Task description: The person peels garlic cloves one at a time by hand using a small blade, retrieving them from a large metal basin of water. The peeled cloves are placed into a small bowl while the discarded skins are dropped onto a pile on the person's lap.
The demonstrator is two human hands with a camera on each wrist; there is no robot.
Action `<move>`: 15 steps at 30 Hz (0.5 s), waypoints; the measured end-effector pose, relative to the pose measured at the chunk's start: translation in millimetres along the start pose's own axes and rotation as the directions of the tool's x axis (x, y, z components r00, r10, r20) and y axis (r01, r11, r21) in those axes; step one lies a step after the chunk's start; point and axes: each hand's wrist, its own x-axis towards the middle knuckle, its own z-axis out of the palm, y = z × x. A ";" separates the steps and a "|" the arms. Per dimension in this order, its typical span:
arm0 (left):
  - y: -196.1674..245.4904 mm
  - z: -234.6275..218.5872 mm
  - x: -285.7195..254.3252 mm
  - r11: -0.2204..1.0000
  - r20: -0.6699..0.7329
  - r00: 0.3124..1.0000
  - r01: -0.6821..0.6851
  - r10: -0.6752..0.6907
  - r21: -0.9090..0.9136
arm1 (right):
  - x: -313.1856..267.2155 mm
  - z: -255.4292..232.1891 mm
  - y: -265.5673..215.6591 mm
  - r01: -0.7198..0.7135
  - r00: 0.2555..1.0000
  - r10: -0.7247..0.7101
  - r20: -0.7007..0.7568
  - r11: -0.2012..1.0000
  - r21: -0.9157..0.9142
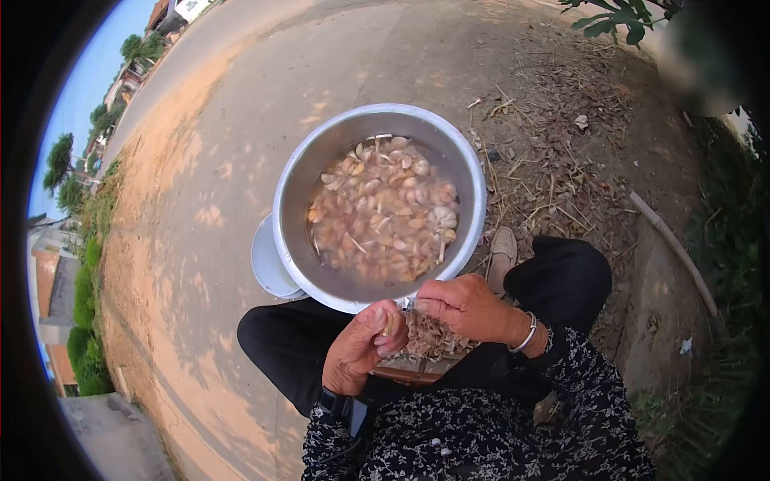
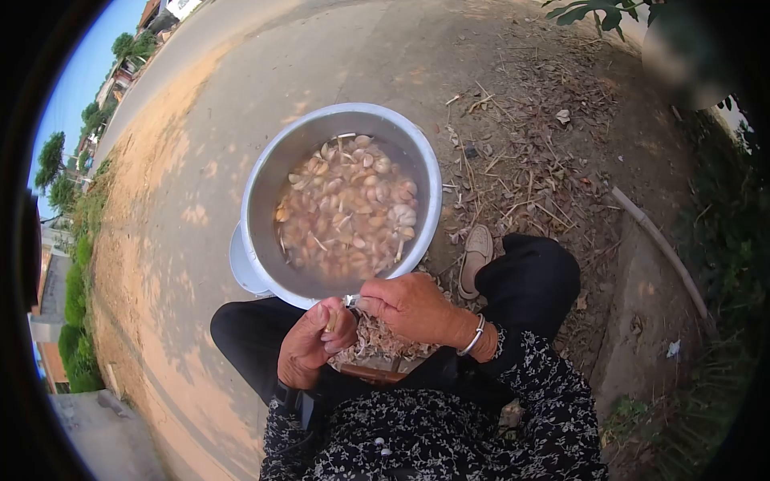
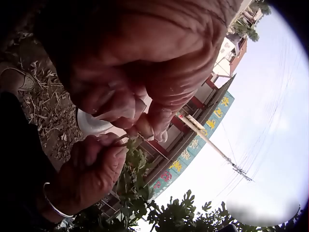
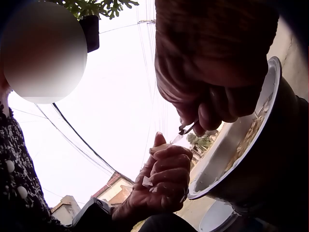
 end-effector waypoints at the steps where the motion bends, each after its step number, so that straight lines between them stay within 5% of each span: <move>1: -2.2 -4.0 -0.5 0.999 0.133 0.990 -0.032 0.034 -0.018 | 0.3 -3.3 3.6 -0.041 0.999 0.041 -0.016 0.998 0.049; 3: -3.3 -6.9 -6.5 0.997 0.061 0.996 -0.067 0.065 0.032 | 1.8 -12.8 4.3 -0.073 0.997 0.077 -0.031 0.993 0.094; 6: 1.6 2.0 -13.7 0.987 -0.122 0.983 -0.126 0.137 0.096 | 2.3 -21.3 -2.1 -0.171 0.980 0.137 0.146 0.952 0.255; 8: 1.7 5.5 -16.3 0.982 -0.224 0.959 -0.152 0.174 0.111 | -1.7 -15.1 -0.5 0.016 0.929 -0.016 0.370 1.000 0.002; 11: -2.0 -0.4 -16.5 0.968 -0.295 0.928 -0.185 0.229 0.169 | -8.8 8.6 -2.2 -0.079 0.964 0.112 0.240 0.987 -0.143; 15: -6.4 4.7 -13.8 0.963 -0.380 0.885 -0.246 0.268 0.107 | -1.9 14.3 -15.6 -0.010 1.000 0.013 0.017 0.992 -0.122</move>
